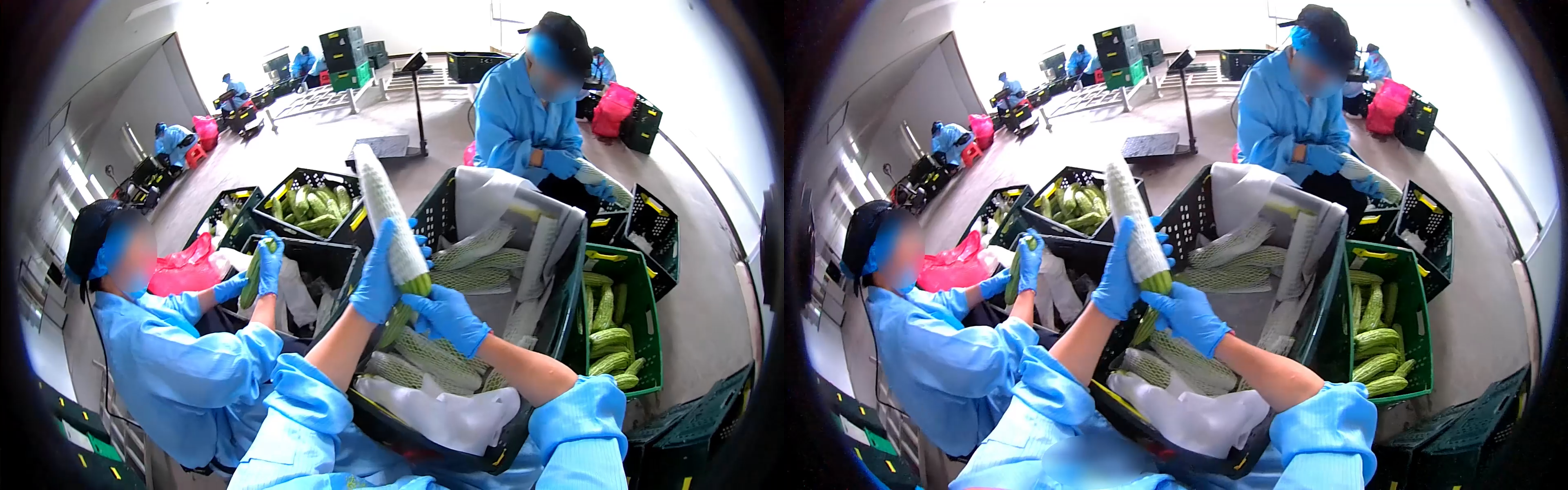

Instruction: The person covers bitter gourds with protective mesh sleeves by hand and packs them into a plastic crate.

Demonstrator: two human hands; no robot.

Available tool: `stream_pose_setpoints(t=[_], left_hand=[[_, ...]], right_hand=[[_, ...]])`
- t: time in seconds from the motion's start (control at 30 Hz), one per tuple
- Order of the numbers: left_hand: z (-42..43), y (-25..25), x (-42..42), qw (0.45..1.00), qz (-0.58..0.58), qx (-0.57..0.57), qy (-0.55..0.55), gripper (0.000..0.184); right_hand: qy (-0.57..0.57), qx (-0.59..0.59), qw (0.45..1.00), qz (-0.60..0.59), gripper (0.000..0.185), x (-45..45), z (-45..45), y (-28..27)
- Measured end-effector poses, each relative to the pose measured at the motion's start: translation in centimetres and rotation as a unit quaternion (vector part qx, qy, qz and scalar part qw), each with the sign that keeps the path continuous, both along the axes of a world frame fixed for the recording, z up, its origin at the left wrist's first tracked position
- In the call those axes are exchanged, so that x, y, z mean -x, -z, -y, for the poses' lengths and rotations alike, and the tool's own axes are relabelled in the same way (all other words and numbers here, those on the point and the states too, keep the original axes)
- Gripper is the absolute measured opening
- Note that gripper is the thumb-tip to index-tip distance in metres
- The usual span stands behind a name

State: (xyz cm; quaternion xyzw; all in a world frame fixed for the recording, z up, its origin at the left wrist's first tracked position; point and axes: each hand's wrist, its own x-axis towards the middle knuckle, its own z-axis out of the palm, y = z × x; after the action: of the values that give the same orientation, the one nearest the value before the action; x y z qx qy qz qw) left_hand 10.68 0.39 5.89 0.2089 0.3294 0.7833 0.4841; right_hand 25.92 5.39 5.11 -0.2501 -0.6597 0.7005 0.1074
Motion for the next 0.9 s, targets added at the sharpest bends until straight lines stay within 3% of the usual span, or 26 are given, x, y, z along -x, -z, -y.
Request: stream_pose_setpoints(t=[0.23,0.33,0.43,0.53,0.63,0.67,0.73,0.8,0.83,0.9], left_hand=[[-0.3,0.3,-2.4,0.999,0.017,0.005,0.039,0.054],[-0.4,0.7,-2.7,0.996,-0.031,0.051,0.062,0.055],[-0.3,1.0,-2.9,0.996,-0.035,0.061,0.062,0.042],[-0.8,1.0,-2.6,0.997,-0.059,0.05,0.013,0.032],[-1.3,1.2,-1.1,0.993,-0.109,0.034,-0.031,0.037],[-1.6,0.9,-0.6,0.983,-0.159,0.045,-0.076,0.04],[-2.0,1.1,0.2,0.944,-0.276,0.082,-0.161,0.047],[-2.4,2.9,1.6,0.864,-0.442,0.096,-0.221,0.052],[-2.3,3.1,1.8,0.797,-0.53,0.143,-0.253,0.053],[-1.4,1.9,0.8,0.747,-0.606,0.158,-0.224,0.058]], right_hand=[[0.052,0.069,0.993,-0.085,0.031,0.4,-1.7,0.9],[0.083,0.07,0.992,-0.072,0.033,0.6,-2.0,1.7],[0.071,0.034,0.997,-0.024,0.037,0.3,-2.3,1.1],[-0.009,0.023,1.0,0.011,0.038,-0.2,-3.1,-0.5],[-0.098,-0.038,0.991,0.086,0.038,0.1,-5.9,-0.3],[-0.123,-0.059,0.979,0.149,0.034,0.0,-7.4,-0.3],[-0.06,-0.088,0.989,0.098,0.035,-0.3,-9.8,0.9],[-0.01,-0.024,0.998,-0.052,0.041,0.3,-12.2,2.5],[0.028,-0.021,0.996,-0.077,0.045,-0.1,-11.2,0.7],[0.065,-0.008,0.99,-0.127,0.049,-0.2,-9.8,-0.7]])
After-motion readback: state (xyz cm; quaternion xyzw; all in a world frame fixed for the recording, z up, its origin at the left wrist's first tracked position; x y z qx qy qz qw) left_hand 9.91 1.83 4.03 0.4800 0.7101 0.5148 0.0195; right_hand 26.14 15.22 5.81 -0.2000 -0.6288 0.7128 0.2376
